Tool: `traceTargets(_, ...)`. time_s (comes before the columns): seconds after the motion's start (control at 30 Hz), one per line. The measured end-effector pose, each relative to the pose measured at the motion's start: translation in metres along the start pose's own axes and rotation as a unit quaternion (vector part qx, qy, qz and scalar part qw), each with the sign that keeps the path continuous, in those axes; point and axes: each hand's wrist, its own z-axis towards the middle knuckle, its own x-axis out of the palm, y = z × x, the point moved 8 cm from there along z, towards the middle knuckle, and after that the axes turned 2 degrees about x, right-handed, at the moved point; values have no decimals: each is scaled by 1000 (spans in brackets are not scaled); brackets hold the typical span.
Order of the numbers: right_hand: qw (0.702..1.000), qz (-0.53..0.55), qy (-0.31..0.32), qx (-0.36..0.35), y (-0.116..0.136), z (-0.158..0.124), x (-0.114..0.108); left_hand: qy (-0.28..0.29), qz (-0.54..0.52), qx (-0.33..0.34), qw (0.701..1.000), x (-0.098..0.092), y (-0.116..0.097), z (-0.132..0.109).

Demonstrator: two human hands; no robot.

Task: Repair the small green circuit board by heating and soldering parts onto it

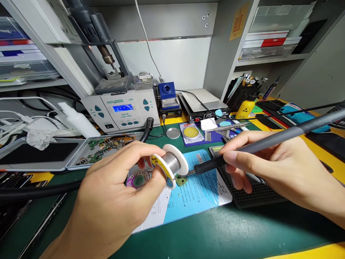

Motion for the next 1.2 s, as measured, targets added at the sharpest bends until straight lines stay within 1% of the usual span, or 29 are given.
traceTargets(0.13, 1000, -1, 1, -3, 0, 1, 0, 17, -5, 8, 1000, 4, -1, 0)
traceTargets(0.27, 1000, 5, 6, 0, -2, 1, 1, 13, -15, 7, 1000, 4, -3, -1)
traceTargets(0.47, 1000, 17, 13, 5, -3, 0, 0, 23, -11, -4, 1000, 3, -2, -2)
traceTargets(0.63, 1000, 12, 10, 8, -5, -1, 0, 21, -2, 8, 1000, 4, -1, 1)
traceTargets(0.83, 999, 14, 16, -30, -2, 3, 2, 32, -17, -2, 999, 7, 1, 1)
traceTargets(1.03, 999, 9, 13, -31, -3, 1, 1, 21, -22, -6, 1000, 2, 2, 0)
traceTargets(1.2, 1000, 9, 8, -27, -4, 0, 0, 18, -26, 6, 999, 2, 1, 2)
